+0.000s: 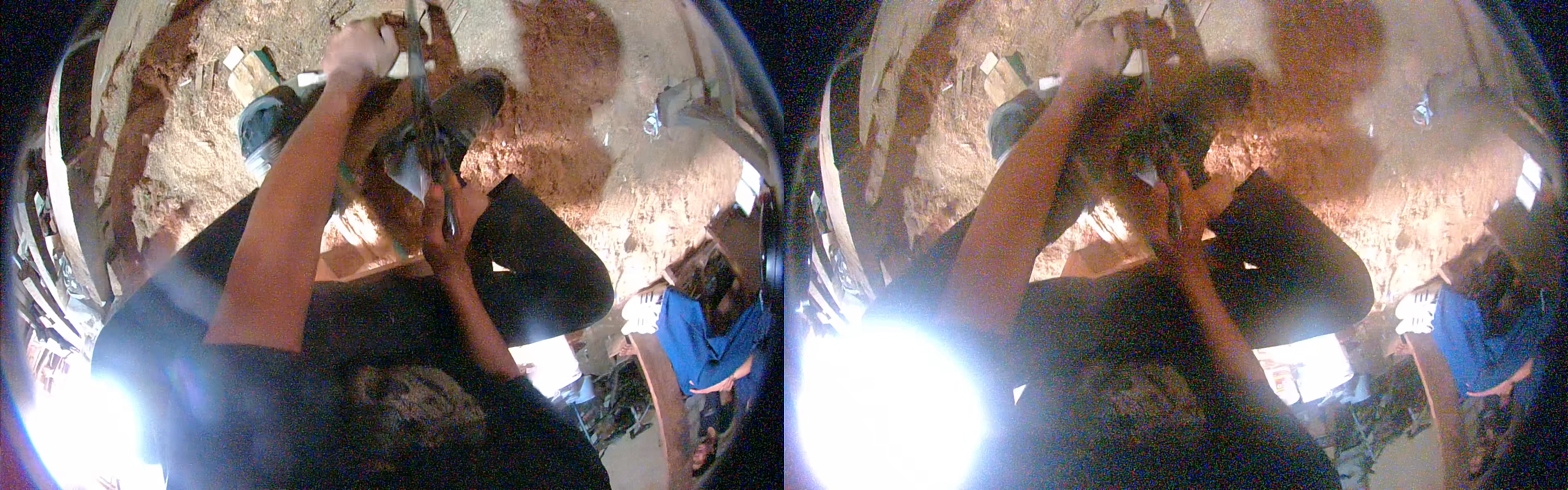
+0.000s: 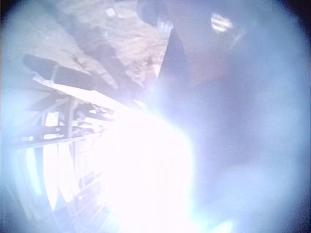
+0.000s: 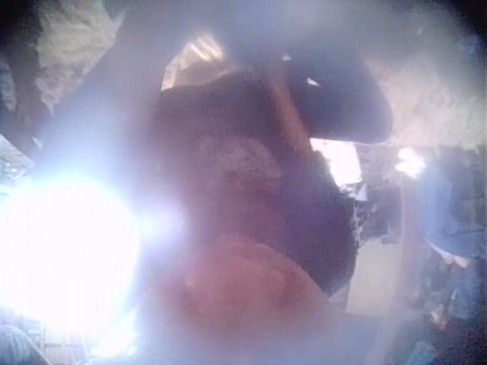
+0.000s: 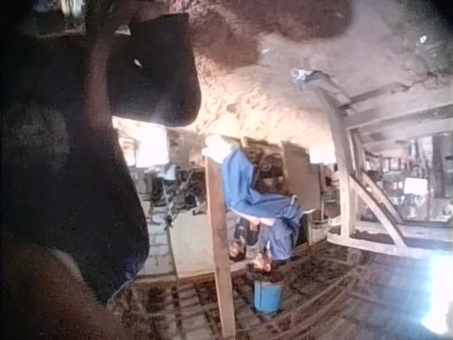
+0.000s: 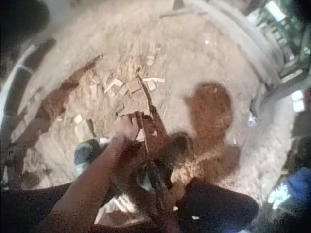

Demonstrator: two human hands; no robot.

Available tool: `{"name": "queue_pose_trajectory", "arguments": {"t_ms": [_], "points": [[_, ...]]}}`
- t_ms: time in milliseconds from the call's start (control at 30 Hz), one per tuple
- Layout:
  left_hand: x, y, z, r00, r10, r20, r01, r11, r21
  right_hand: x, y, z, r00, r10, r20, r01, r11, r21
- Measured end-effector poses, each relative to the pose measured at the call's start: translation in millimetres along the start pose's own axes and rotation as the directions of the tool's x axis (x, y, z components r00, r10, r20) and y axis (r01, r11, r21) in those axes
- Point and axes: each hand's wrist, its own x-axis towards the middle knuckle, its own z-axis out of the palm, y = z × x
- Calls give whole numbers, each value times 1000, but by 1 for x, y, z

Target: The person sits on the floor and uses a hand saw to cut a small piece of wood held between their legs. They repeatedly saw through the wood, producing sawdust, and continue cutting until the piece is separated.

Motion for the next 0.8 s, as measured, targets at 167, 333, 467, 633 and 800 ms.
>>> {"name": "queue_pose_trajectory", "arguments": {"t_ms": [167,333,467,633,800], "points": [[1,3,-10,990,-134,49,135,991,-12,48,-38,27,974,182,136,-131,939,-318],[-5,13,-11,997,-80,4,80,995,-65,-10,47,16,969,-247,22,247,954,-172],[1,-1,-9,997,-81,17,81,996,-43,3,29,18,988,-139,63,144,986,-87],[-2,6,0,995,-99,-26,99,995,-3,21,6,30,976,-215,-15,212,972,-104],[9,2,5,996,-77,-55,79,996,49,28,-6,30,994,-101,-41,92,978,-185]]}}
